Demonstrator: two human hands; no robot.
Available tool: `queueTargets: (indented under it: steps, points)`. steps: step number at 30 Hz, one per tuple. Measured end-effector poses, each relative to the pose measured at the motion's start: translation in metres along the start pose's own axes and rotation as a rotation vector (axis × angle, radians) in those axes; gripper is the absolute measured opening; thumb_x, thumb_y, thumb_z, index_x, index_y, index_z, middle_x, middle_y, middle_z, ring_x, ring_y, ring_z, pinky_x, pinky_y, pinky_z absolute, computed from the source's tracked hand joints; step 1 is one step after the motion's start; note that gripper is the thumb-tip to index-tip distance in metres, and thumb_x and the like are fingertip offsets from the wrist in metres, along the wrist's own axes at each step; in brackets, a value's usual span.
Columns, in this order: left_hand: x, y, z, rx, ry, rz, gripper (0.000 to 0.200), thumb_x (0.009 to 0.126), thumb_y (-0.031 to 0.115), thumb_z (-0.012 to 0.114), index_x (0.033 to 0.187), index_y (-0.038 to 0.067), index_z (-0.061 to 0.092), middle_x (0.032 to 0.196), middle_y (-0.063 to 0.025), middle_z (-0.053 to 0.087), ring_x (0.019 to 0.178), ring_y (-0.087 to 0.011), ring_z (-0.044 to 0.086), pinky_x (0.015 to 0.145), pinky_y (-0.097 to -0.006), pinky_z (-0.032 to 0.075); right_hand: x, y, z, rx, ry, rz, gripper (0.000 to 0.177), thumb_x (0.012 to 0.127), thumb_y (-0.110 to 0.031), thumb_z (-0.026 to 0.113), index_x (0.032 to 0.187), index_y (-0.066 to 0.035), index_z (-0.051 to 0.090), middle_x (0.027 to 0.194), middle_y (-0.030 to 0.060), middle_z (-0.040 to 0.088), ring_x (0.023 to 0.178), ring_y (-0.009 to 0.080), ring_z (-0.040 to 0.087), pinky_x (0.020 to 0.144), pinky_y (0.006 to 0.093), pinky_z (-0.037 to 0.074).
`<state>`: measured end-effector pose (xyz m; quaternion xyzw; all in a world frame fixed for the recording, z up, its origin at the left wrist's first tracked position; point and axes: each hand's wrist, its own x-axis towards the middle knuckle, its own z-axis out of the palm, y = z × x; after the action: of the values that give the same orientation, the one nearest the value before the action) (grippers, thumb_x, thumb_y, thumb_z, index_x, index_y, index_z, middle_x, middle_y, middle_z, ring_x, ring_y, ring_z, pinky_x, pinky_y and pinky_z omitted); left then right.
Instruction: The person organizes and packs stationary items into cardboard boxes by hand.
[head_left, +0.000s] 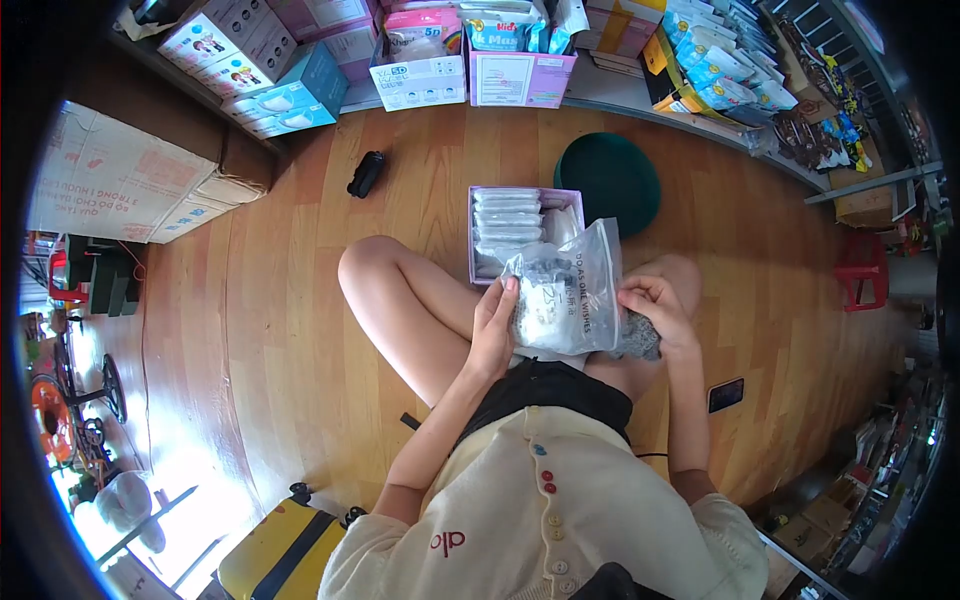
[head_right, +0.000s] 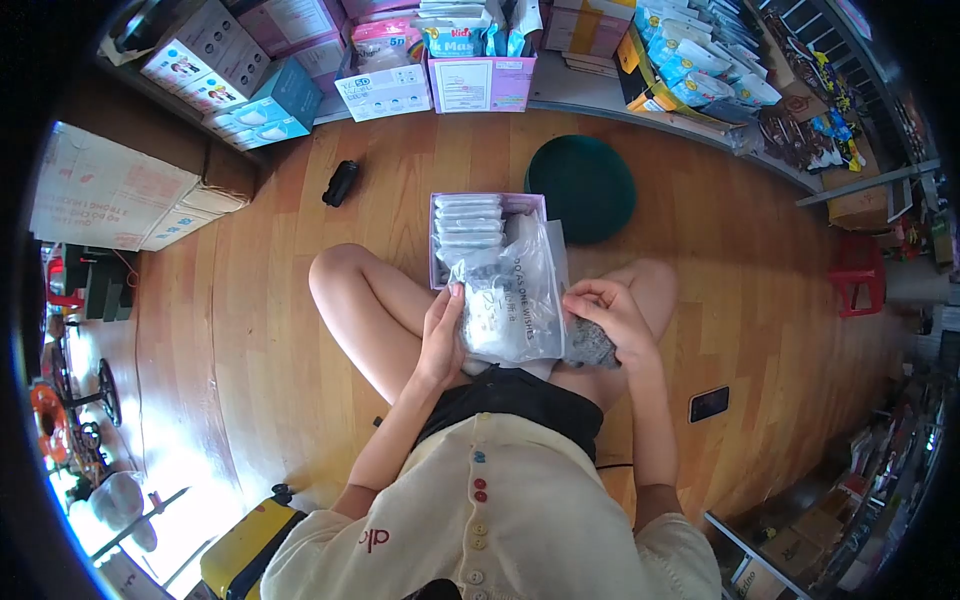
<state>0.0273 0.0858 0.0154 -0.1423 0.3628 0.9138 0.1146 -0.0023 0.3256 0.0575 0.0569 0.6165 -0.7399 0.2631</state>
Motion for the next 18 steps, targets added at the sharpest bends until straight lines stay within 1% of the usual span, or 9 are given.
queueTargets:
  steps: [2, 4, 5, 9, 11, 13, 14, 16, 18]
  points:
    - [-0.004, 0.003, 0.006, -0.05, 0.015, -0.024, 0.035, 0.099, 0.026, 0.046, 0.12, -0.001, 0.049, 0.109, -0.0057, 0.059, 0.098, -0.0121, 0.057, 0.088, -0.0271, 0.045, 0.001, 0.008, 0.008, 0.069, 0.008, -0.002, 0.016, 0.087, -0.006, 0.061, 0.101, 0.001, 0.063, 0.088, 0.0052, 0.067, 0.078, 0.0105, 0.063, 0.07, 0.0217, 0.05]
    - [-0.008, 0.004, 0.012, -0.098, 0.03, -0.048, 0.036, 0.099, 0.027, 0.046, 0.121, -0.001, 0.048, 0.11, -0.0064, 0.06, 0.099, -0.0134, 0.058, 0.088, -0.0283, 0.047, 0.002, 0.016, 0.027, 0.251, -0.008, 0.135, 0.018, 0.087, -0.012, 0.063, 0.1, 0.0, 0.062, 0.09, 0.0037, 0.066, 0.079, 0.0092, 0.062, 0.071, 0.0222, 0.049]
    - [-0.009, 0.002, 0.015, -0.122, 0.016, -0.074, 0.037, 0.099, 0.028, 0.045, 0.122, -0.001, 0.048, 0.11, -0.0067, 0.06, 0.099, -0.0137, 0.059, 0.087, -0.0287, 0.048, 0.004, 0.029, 0.03, 0.26, -0.051, 0.169, 0.022, 0.089, -0.013, 0.06, 0.107, -0.001, 0.06, 0.097, 0.004, 0.065, 0.085, 0.009, 0.061, 0.075, 0.0223, 0.048]
    - [-0.009, -0.005, 0.014, -0.226, -0.021, -0.177, 0.037, 0.099, 0.029, 0.044, 0.123, 0.001, 0.048, 0.111, -0.0072, 0.06, 0.102, -0.0152, 0.058, 0.089, -0.0301, 0.047, 0.0, 0.04, 0.06, 0.478, -0.025, 0.138, 0.029, 0.092, -0.014, 0.058, 0.117, -0.001, 0.053, 0.103, 0.0043, 0.063, 0.089, 0.0099, 0.06, 0.078, 0.0226, 0.048]
    - [-0.009, -0.006, 0.01, -0.265, -0.032, -0.219, 0.036, 0.099, 0.028, 0.044, 0.123, 0.001, 0.048, 0.111, -0.0073, 0.059, 0.103, -0.0155, 0.058, 0.09, -0.0303, 0.046, 0.001, 0.042, 0.054, 0.318, 0.035, 0.045, 0.032, 0.093, -0.018, 0.056, 0.119, -0.001, 0.052, 0.103, 0.0047, 0.063, 0.091, 0.0104, 0.06, 0.08, 0.0225, 0.048]
    - [-0.01, -0.001, 0.007, -0.039, 0.065, -0.019, 0.035, 0.099, 0.026, 0.044, 0.125, 0.003, 0.045, 0.117, -0.0071, 0.056, 0.108, -0.0157, 0.054, 0.093, -0.0309, 0.043, 0.0, 0.038, 0.042, 0.16, 0.096, -0.05, 0.034, 0.094, -0.022, 0.054, 0.121, -0.001, 0.051, 0.104, 0.005, 0.063, 0.093, 0.011, 0.06, 0.082, 0.0224, 0.047]
    - [-0.01, 0.0, 0.006, -0.034, 0.061, -0.021, 0.035, 0.099, 0.026, 0.044, 0.125, 0.003, 0.045, 0.117, -0.0071, 0.056, 0.108, -0.0157, 0.054, 0.093, -0.0309, 0.043, -0.002, 0.028, 0.038, 0.291, 0.113, -0.074, 0.04, 0.095, -0.027, 0.052, 0.125, -0.002, 0.048, 0.106, 0.0064, 0.063, 0.096, 0.012, 0.059, 0.084, 0.0233, 0.047]
    - [-0.011, 0.002, 0.005, -0.078, 0.16, 0.148, 0.035, 0.099, 0.026, 0.044, 0.126, 0.003, 0.042, 0.121, -0.0061, 0.052, 0.111, -0.0157, 0.05, 0.093, -0.0319, 0.042, -0.006, 0.025, 0.031, 0.425, 0.134, -0.103, 0.045, 0.096, -0.032, 0.05, 0.129, -0.002, 0.046, 0.108, 0.0078, 0.062, 0.099, 0.0131, 0.059, 0.087, 0.0242, 0.046]
    - [-0.013, 0.004, 0.009, -0.086, 0.13, 0.122, 0.034, 0.099, 0.024, 0.046, 0.126, 0.005, 0.041, 0.12, -0.0052, 0.051, 0.111, -0.0153, 0.05, 0.092, -0.0328, 0.042, -0.008, 0.039, 0.026, 0.379, 0.04, -0.099, 0.056, 0.096, -0.042, 0.046, 0.134, -0.001, 0.04, 0.117, 0.0108, 0.058, 0.109, 0.0169, 0.054, 0.096, 0.0292, 0.041]
